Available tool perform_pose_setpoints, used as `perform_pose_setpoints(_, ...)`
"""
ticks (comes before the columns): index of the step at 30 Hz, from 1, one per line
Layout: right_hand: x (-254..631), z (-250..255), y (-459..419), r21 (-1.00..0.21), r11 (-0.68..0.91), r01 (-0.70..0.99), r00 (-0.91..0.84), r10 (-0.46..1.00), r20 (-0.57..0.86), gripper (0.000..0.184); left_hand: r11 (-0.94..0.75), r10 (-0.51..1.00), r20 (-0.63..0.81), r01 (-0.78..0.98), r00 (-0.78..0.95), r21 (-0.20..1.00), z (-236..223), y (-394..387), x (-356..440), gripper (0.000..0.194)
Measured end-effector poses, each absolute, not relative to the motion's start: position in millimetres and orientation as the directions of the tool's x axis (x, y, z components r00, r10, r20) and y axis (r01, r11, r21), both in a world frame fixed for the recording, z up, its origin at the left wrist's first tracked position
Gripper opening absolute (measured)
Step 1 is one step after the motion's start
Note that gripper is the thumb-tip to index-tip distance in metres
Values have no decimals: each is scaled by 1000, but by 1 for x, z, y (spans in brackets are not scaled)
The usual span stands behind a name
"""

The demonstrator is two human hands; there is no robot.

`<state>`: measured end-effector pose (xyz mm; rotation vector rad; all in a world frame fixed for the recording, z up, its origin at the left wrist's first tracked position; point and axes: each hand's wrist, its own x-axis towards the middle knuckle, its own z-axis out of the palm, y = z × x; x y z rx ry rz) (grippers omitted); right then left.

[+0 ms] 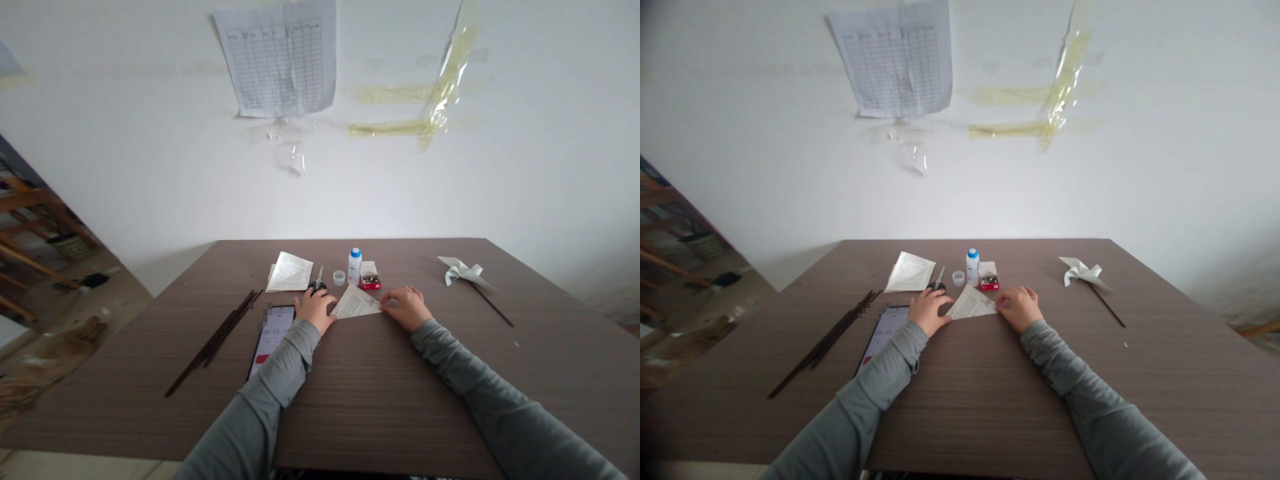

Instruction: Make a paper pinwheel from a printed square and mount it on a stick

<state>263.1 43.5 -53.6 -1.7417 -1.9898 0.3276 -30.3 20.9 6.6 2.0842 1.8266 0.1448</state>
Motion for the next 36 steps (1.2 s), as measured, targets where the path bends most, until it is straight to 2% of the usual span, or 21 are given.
perform_pose_setpoints(8,271,-49,45,-473,128,872,-85,990,111,9,-90,974,-166,936,155,341,7,21,-30,42)
perform_pose_setpoints(14,276,-49,45,-487,214,847,-165,976,141,15,-92,972,-174,940,156,328,10,19,-28,48)
perform_pose_setpoints(18,281,-52,43,-495,269,826,-216,963,164,17,-100,970,-179,942,164,320,9,21,-29,38)
perform_pose_setpoints(23,286,-54,40,-491,265,830,-238,964,117,22,-134,973,-135,930,190,342,5,26,-34,20)
perform_pose_setpoints(27,289,-52,36,-507,233,830,-230,971,70,23,-125,977,-114,916,181,380,5,28,-35,37)
perform_pose_setpoints(30,291,-50,34,-521,244,818,-257,965,49,17,-106,978,-125,918,165,383,5,28,-32,44)
perform_pose_setpoints(36,291,-48,31,-521,265,812,-263,961,79,24,-116,977,-126,927,171,355,4,26,-30,25)
